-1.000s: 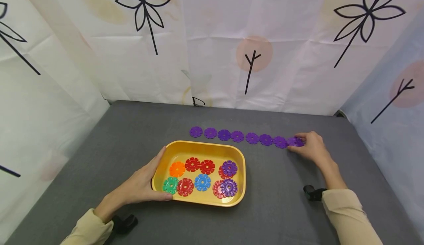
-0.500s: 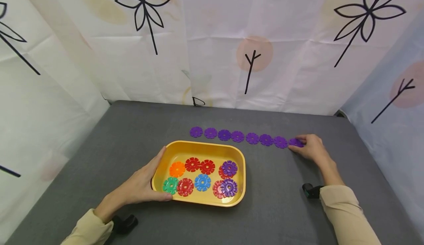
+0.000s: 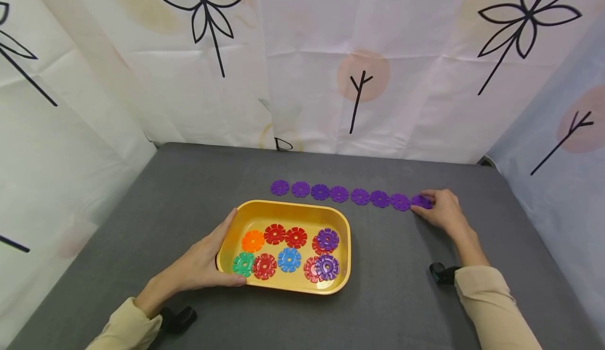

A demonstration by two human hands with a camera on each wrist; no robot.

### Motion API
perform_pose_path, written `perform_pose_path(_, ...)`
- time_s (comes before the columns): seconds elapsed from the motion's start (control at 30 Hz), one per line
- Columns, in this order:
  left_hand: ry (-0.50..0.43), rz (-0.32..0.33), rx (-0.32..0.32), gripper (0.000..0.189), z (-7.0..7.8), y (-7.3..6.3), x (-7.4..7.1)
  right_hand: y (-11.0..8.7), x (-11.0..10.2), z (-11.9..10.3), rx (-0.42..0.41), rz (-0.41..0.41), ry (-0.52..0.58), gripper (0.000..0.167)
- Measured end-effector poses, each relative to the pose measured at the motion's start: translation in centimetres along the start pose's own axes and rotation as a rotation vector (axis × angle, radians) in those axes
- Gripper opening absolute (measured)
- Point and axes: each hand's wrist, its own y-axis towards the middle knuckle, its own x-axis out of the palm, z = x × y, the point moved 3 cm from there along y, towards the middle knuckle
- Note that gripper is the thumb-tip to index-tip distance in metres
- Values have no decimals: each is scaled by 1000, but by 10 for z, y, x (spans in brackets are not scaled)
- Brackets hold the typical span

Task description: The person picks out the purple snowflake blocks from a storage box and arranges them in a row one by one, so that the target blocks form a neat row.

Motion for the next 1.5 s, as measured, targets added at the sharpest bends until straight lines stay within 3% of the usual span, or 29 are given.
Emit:
perform_pose_path(0.13, -1, -4, -2, 138, 0, 0, -1, -4, -5, -19, -49, 47, 38, 50)
perform_pose_path(0.33, 2, -2, 3, 138, 0, 1, -2, -18, -12, -78, -165, 106, 124, 47)
perform_pose_path(0.5, 1, -9, 12, 139, 1, 2, -2, -30, -16, -125, -282, 88, 182, 45)
perform_pose_path(0.67, -4, -9, 32, 139, 1, 3, -2, -41, -13, -158, -350, 36, 243, 43)
perform_pose_path(0.9, 1, -1, 42, 139, 1, 4, -1, -61, -1, -183, -396, -57, 358, 43)
perform_pose_path(1.13, -3, -1, 43, 138, 1, 3, -1, -79, 23, -196, -399, -235, 520, 47)
perform_pose_path(1.23, -1, -4, 44, 138, 1, 2, -1, -83, 31, -200, -409, -285, 513, 47)
perform_pose_path(1.5, 0, -3, 43, 138, 0, 2, -1, -81, 40, -215, -395, -298, 349, 43)
